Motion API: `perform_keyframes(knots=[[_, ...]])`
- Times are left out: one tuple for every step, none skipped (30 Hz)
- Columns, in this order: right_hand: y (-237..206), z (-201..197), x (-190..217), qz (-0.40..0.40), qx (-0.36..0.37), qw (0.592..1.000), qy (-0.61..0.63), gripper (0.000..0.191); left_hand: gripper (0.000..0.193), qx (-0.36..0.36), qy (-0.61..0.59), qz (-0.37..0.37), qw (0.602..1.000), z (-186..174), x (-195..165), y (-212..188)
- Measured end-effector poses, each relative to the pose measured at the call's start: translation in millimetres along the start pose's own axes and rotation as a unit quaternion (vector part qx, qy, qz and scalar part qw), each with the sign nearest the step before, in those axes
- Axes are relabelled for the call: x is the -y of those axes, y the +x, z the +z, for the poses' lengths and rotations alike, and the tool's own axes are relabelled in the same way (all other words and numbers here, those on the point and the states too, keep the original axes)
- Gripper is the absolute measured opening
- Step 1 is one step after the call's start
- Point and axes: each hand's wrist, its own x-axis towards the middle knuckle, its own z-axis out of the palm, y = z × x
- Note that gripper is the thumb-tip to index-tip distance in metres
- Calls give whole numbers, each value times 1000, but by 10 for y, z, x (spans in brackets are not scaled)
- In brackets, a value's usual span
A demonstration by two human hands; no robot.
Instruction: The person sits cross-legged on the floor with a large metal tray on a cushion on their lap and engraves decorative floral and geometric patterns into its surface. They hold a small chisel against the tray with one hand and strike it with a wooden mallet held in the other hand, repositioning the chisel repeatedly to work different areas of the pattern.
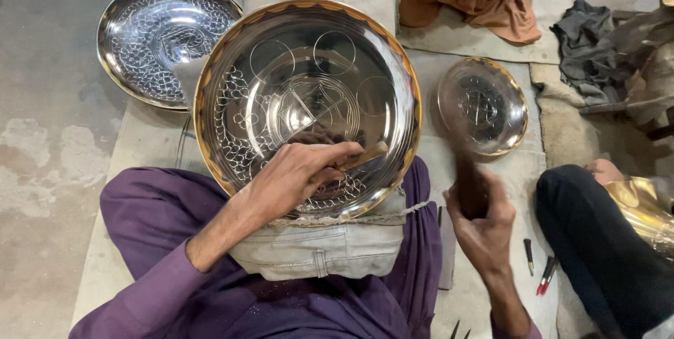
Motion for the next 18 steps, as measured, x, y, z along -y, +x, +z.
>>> perform_keyframes(knots=[[3,12,21,16,5,994,109,43,51,-3,-1,-4,1000,0,5,-18],[19,9,42,31,11,976,217,39,51,-12,-3,5,1000,6,16,-23],[28,0,68,29,42,996,77,47,52,-19,-6,15,1000,23,26,-30],[49,-34,95,26,71,995,-64,55,52,-26,-9,26,999,43,40,-32],[82,-80,124,23,96,974,-204,63,51,-29,-22,-11,999,65,52,-37],[99,-97,164,5,77,978,-195,62,49,-29,-37,-48,998,102,51,-63],[131,-117,206,-15,58,981,-185,62,48,-33,-51,-85,995,145,50,-87],[162,-126,256,-35,38,983,-176,61,48,-76,-64,-99,990,193,44,-116],[197,-141,308,-64,31,986,-149,62,47,-121,-76,-114,983,256,24,-147],[239,-152,363,-93,25,988,-122,63,47,-166,-89,-129,974,303,14,-184],[281,-156,420,-121,19,988,-94,65,47,-183,-95,-145,968,337,9,-218],[327,-173,476,-118,30,986,-114,65,48,-199,-103,-160,961,373,3,-244],[374,-202,529,-115,40,983,-135,65,49,-214,-111,-174,955,404,-3,-264],[429,-222,580,-111,51,980,-155,65,51,-224,-98,-169,955,428,-4,-272],[493,-233,626,-123,51,977,-167,67,54,-235,-84,-162,955,443,0,-265],[557,-237,672,-136,52,973,-179,69,56,-247,-70,-156,954,449,2,-268],[622,-242,718,-147,54,969,-191,71,55,-245,-71,-158,954,454,1,-271],[694,-242,765,-166,48,969,-179,71,53,-244,-73,-159,954,457,1,-273]])
